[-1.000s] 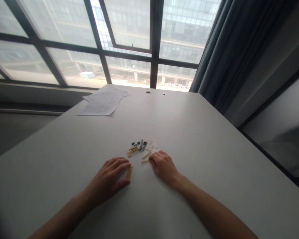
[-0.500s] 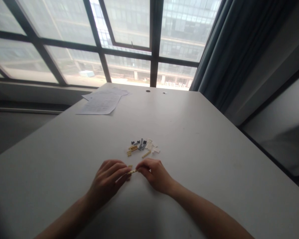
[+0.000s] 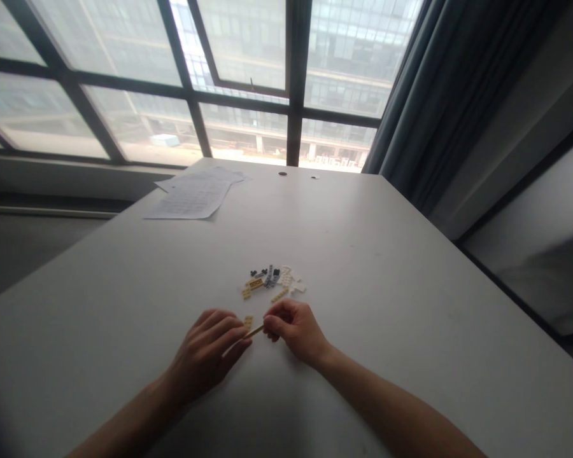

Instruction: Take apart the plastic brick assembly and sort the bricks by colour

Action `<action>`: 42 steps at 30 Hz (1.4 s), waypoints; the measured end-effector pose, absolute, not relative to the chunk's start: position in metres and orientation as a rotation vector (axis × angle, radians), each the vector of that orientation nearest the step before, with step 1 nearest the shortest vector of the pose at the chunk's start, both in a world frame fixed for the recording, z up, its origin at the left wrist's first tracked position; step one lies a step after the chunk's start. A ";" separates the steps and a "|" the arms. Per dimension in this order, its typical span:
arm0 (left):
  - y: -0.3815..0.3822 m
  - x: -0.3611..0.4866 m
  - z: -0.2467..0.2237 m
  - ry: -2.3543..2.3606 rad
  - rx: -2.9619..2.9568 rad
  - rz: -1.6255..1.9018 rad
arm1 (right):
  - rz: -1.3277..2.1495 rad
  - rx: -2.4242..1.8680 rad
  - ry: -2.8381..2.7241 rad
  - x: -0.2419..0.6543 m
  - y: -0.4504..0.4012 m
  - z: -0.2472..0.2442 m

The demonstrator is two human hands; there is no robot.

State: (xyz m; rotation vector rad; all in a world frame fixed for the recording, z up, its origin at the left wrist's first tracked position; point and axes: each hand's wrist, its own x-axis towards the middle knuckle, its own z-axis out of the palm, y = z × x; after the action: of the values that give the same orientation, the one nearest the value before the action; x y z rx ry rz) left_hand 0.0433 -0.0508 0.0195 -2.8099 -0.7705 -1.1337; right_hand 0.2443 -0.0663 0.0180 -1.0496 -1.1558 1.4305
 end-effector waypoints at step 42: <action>-0.030 0.018 0.013 -0.816 -2.979 -0.832 | 0.414 -1.532 -2.175 0.236 -0.073 0.013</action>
State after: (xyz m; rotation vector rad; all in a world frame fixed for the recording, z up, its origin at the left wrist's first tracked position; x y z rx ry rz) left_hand 0.0184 -0.0302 0.0129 -2.9789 -0.8156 -0.8316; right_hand 0.2359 -0.0731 0.0131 -1.5320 -2.1749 0.4141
